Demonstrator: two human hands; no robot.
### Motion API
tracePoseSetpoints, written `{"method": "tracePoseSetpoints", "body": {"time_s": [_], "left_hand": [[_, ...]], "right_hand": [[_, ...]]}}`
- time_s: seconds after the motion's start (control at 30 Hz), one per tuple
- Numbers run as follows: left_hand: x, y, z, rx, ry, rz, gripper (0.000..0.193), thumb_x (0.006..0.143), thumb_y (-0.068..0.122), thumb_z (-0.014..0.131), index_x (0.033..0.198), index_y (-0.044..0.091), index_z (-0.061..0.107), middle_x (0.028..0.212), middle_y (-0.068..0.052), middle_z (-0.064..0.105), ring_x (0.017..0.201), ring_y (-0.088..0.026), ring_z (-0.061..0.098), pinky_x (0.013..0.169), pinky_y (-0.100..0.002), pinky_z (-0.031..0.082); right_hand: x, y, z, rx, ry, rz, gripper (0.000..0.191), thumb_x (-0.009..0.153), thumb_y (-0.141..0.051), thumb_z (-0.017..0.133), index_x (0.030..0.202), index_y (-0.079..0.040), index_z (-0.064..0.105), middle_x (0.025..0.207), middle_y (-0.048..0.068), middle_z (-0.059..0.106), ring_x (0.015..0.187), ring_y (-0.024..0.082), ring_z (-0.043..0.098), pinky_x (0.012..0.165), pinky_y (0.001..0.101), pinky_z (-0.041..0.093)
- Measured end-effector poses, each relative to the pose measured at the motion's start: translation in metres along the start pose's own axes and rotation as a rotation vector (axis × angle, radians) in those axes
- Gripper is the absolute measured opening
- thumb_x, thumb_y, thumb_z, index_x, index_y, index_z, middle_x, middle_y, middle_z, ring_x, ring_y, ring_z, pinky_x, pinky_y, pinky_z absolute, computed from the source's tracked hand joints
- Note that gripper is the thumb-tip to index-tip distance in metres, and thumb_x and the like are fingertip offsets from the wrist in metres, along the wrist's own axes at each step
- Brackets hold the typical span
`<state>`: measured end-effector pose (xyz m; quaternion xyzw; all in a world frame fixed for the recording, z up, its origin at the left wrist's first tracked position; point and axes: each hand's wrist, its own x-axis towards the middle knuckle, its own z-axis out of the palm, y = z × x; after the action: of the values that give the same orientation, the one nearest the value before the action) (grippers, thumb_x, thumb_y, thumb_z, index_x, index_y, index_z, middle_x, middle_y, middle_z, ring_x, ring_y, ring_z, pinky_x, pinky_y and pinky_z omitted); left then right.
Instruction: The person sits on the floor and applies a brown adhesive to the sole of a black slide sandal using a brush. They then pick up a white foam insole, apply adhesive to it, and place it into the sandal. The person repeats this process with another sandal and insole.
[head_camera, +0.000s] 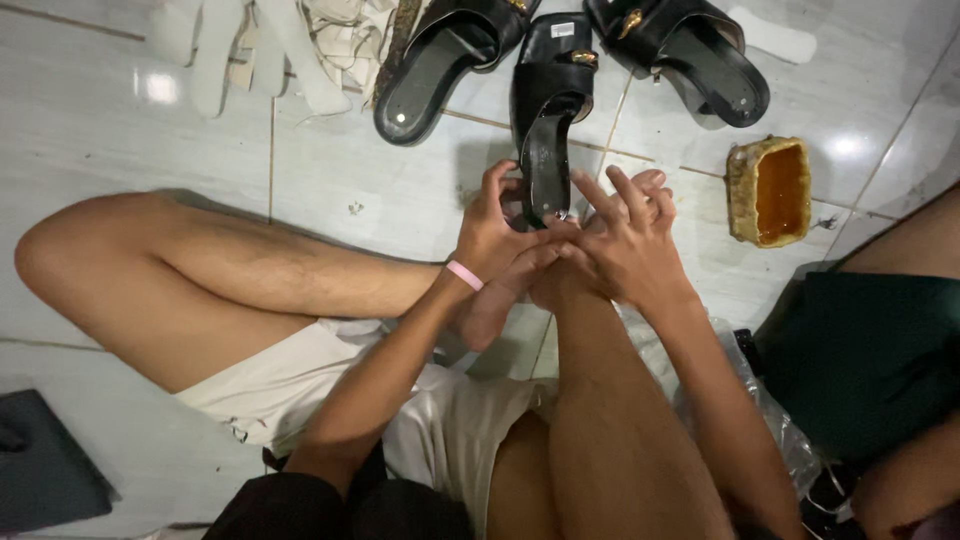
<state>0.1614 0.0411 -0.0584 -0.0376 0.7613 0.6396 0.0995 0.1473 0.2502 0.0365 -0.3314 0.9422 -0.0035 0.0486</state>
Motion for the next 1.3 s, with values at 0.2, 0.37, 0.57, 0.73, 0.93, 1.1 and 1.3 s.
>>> {"method": "tracePoseSetpoints", "body": {"time_s": [0.2,0.37,0.57,0.73,0.93,1.1,1.3], "left_hand": [[-0.004,-0.001,0.008,0.024,0.009,-0.022,0.112,0.065,0.039,0.098,0.149,0.005,0.031,0.124,-0.022,0.066,0.112,-0.033,0.069,0.095,-0.04,0.058],[-0.007,0.004,0.001,-0.011,-0.011,-0.112,0.11,0.064,0.035,0.097,0.149,0.006,0.032,0.123,-0.02,0.067,0.108,-0.031,0.071,0.093,-0.039,0.059],[-0.017,0.006,-0.003,0.066,0.053,0.035,0.111,0.066,0.041,0.1,0.145,0.005,0.031,0.118,-0.019,0.067,0.106,-0.032,0.07,0.093,-0.041,0.057],[-0.014,0.008,0.0,0.068,0.067,-0.057,0.112,0.061,0.042,0.099,0.143,0.002,0.033,0.11,-0.018,0.067,0.097,-0.033,0.068,0.085,-0.043,0.056],[-0.012,0.01,0.001,0.048,0.08,-0.063,0.112,0.059,0.045,0.097,0.142,0.001,0.035,0.107,-0.019,0.067,0.095,-0.033,0.069,0.082,-0.042,0.057],[-0.008,0.014,0.002,0.085,0.088,-0.043,0.111,0.059,0.042,0.097,0.141,-0.001,0.036,0.108,-0.018,0.067,0.096,-0.033,0.069,0.084,-0.041,0.056],[-0.003,0.02,0.002,0.087,0.079,-0.028,0.112,0.06,0.042,0.097,0.142,-0.002,0.035,0.112,-0.019,0.067,0.102,-0.033,0.069,0.089,-0.041,0.055]], "right_hand": [[-0.006,-0.001,0.009,0.021,0.014,0.097,0.034,0.109,-0.05,0.056,0.137,-0.042,0.074,0.169,0.01,0.034,0.153,0.032,0.023,0.121,0.0526,0.018],[-0.008,-0.005,0.01,-0.133,0.105,0.005,0.035,0.108,-0.059,0.054,0.135,-0.049,0.073,0.166,0.007,0.036,0.152,0.027,0.022,0.12,0.0504,0.015],[-0.009,-0.016,0.006,-0.184,0.121,0.013,0.037,0.108,-0.058,0.055,0.136,-0.046,0.075,0.166,0.004,0.036,0.153,0.027,0.023,0.122,0.0496,0.015],[-0.004,-0.023,0.01,-0.141,0.12,0.026,0.034,0.109,-0.055,0.058,0.136,-0.043,0.075,0.167,0.004,0.037,0.152,0.027,0.024,0.122,0.0496,0.014],[0.003,-0.026,0.019,-0.165,0.14,0.062,0.032,0.109,-0.048,0.056,0.132,-0.041,0.077,0.168,0.001,0.035,0.152,0.025,0.024,0.123,0.0473,0.012],[0.016,-0.028,0.022,-0.079,0.134,0.169,0.028,0.116,-0.039,0.057,0.138,-0.04,0.076,0.171,0.006,0.031,0.153,0.03,0.024,0.121,0.0494,0.015],[0.036,-0.027,0.018,-0.013,0.161,0.239,0.028,0.109,-0.034,0.063,0.134,-0.036,0.077,0.169,0.011,0.031,0.152,0.033,0.026,0.116,0.055,0.022]]}}
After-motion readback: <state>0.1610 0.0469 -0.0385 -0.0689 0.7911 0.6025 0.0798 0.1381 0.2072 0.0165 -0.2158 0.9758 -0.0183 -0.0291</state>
